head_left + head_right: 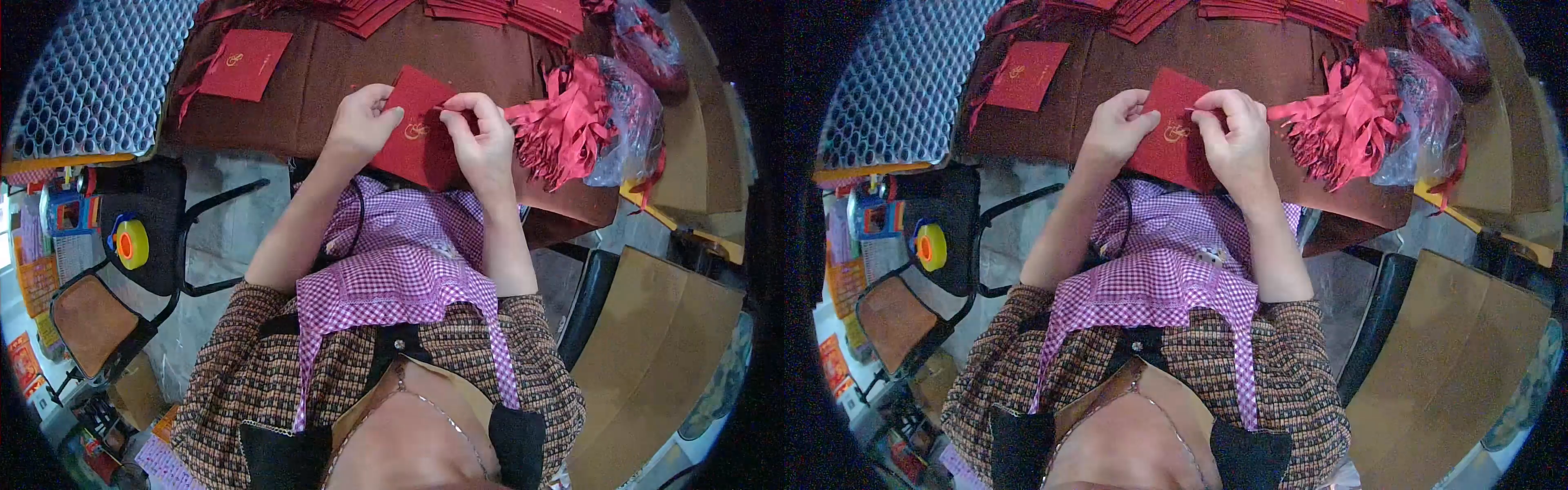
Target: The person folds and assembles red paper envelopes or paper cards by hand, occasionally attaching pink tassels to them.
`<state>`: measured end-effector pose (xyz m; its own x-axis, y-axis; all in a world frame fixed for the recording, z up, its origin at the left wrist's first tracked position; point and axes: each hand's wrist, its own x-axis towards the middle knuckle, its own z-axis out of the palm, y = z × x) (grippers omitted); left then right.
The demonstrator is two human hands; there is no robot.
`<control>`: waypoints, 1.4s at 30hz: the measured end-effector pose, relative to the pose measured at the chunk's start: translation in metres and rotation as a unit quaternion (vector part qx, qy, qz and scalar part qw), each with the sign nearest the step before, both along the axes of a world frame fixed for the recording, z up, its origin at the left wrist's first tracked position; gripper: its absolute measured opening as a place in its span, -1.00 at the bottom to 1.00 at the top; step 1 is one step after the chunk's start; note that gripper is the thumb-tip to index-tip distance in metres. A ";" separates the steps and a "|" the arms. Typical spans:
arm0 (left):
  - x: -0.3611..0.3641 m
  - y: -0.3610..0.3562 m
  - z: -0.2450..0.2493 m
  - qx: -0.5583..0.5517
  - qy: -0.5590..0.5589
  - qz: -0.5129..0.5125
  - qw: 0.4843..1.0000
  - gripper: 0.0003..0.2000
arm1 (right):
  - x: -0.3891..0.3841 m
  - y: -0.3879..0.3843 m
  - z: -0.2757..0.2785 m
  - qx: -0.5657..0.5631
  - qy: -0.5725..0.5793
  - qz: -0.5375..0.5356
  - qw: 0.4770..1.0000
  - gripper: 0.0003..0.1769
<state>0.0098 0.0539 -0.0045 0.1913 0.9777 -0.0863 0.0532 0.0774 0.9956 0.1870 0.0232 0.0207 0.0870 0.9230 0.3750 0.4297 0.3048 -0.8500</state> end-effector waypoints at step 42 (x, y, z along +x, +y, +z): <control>0.000 -0.011 0.024 -0.128 -0.263 -0.093 0.952 -0.70 | -0.009 0.001 0.004 0.059 -0.017 0.000 0.998 -0.85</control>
<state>0.0096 0.0433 0.0197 0.4422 0.8821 -0.1623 -0.4098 0.3597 0.8383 0.1781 0.0245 0.0244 0.0730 0.8722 0.4837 0.4576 0.4017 -0.7933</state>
